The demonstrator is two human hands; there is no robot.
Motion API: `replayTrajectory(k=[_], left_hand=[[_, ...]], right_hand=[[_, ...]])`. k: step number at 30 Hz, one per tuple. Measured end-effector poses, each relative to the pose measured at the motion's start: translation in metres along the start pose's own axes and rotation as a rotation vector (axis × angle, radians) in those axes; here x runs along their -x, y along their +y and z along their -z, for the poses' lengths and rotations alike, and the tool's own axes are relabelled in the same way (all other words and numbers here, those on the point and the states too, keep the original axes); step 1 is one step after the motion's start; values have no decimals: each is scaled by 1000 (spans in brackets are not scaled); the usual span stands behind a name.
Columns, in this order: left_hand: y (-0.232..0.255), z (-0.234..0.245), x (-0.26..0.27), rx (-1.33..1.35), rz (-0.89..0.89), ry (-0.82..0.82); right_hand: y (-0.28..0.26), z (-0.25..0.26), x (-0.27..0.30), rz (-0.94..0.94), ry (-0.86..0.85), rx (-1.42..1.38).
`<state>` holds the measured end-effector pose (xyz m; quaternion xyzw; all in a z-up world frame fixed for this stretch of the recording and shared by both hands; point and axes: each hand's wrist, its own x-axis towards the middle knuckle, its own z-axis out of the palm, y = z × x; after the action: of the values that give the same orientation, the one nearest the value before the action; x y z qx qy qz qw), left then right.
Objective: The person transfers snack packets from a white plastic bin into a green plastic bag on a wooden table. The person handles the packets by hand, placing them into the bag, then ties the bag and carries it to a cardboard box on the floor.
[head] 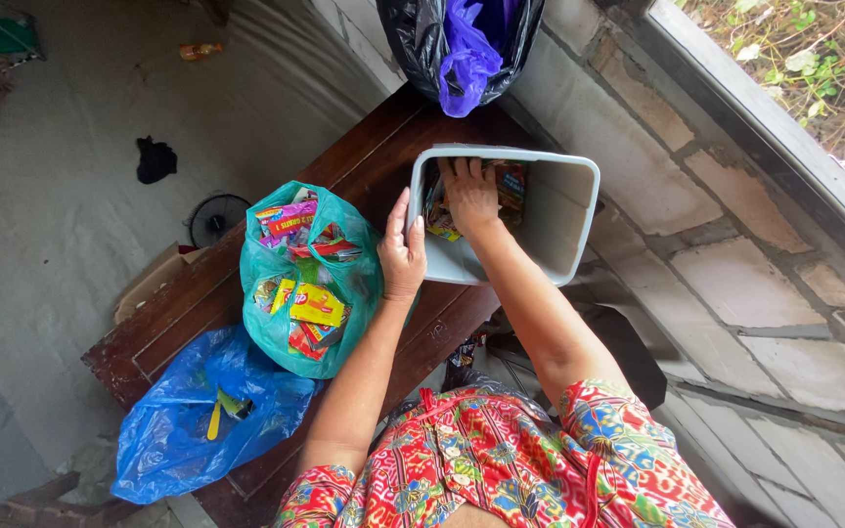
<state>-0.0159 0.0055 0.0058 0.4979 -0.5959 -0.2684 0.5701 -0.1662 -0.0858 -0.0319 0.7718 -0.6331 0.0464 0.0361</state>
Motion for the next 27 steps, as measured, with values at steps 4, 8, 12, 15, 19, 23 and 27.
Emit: replayTrajectory(k=[4,8,12,15,19,23,27], left_hand=[[-2,-2,-5,-28,38,3],[-3,-5,-7,-29,-3,15],[-4,-7,-7,-8,19,13],[-5,-5,-8,-15,-1,8],[-7,-7,-1,-10,-6,9],[-11,-7,-1,-19,26,0],[-12,-6,0,-26,16,1]], right_hand=[[6,-1,-4,-27,-132,61],[11,-10,-4,13,49,154],[13,-25,-1,-77,-146,27],[19,-38,0,-138,-217,13],[18,-47,1,-141,-220,105],[17,-53,2,-217,-295,1],[15,-65,-2,-238,-345,-52]])
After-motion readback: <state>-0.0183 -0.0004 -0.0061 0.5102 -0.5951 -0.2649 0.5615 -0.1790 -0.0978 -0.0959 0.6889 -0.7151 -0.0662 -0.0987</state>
